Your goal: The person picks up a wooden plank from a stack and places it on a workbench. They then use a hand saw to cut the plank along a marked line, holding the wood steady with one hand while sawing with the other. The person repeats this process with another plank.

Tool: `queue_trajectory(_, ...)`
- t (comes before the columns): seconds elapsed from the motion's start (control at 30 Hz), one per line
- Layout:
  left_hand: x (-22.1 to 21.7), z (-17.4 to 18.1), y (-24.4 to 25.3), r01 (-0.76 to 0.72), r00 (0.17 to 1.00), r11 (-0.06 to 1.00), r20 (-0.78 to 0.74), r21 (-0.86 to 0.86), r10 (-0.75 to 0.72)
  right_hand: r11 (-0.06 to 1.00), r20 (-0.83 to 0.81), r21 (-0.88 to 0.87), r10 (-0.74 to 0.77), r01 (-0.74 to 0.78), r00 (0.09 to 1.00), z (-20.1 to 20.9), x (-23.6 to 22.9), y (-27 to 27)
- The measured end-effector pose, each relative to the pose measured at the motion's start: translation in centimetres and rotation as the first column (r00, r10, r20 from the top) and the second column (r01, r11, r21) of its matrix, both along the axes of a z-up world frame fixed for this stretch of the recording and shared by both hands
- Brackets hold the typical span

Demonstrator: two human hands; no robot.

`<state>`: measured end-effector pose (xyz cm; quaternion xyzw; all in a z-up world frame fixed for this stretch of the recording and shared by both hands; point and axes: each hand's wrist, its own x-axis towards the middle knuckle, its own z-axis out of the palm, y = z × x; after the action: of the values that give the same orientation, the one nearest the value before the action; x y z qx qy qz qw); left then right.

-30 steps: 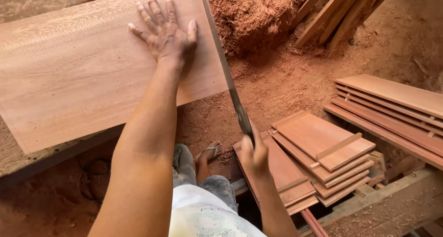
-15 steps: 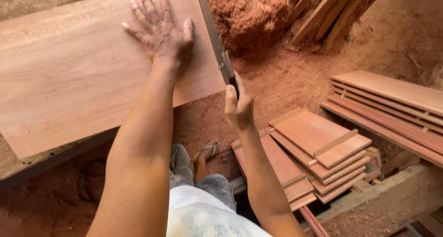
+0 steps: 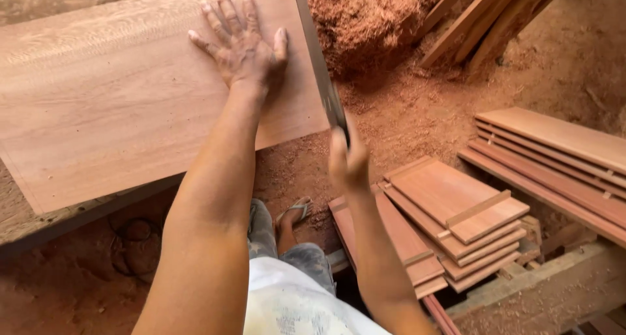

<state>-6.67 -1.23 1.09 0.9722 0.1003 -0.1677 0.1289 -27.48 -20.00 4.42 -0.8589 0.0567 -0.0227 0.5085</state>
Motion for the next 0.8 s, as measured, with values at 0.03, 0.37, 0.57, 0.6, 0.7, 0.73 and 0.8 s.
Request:
queue_trajectory(0.03, -0.4, 0.0, -0.1, 0.004, 1.0, 1.0, -0.009, 0.0, -0.004, 1.0, -0.071, -0.015, -0.004, 0.003, 0.997, 0.6, 2.6, 0.9)
queue_trajectory(0.37, -0.3, -0.3, -0.4, -0.007, 1.0, 1.0, 0.024, -0.027, 0.008, 0.974, 0.027, 0.147, 0.172, -0.174, 0.985, 1.6, 6.1, 0.3)
queue_trajectory(0.57, -0.1, -0.8, -0.1, -0.02, 0.999, 0.998, 0.033, -0.051, 0.021, 1.0, 0.014, -0.006, 0.002, -0.001, 1.0, 0.1, 6.3, 1.3)
queue_trajectory(0.6, -0.3, -0.9, -0.1, -0.015, 0.999, 0.999, 0.034, -0.05, 0.017, 1.0, 0.015, -0.005, -0.003, 0.003, 1.0, -0.1, 5.7, 1.2)
queue_trajectory(0.7, -0.1, -0.1, -0.1, 0.01, 1.0, 0.999, 0.018, -0.037, -0.009, 0.995, 0.058, -0.099, -0.026, 0.032, 0.998, 0.3, 2.5, 0.6)
queue_trajectory(0.73, 0.2, 0.4, -0.1, 0.008, 1.0, 0.999, -0.001, -0.035, -0.008, 0.995, 0.026, -0.101, -0.022, 0.024, 0.999, 0.9, 0.2, 0.2)
queue_trajectory(0.8, -0.5, 0.7, -0.3, 0.012, 0.999, 0.999, -0.039, -0.04, -0.013, 0.994, -0.025, -0.109, -0.024, 0.021, 0.999, 2.8, -5.5, -0.7)
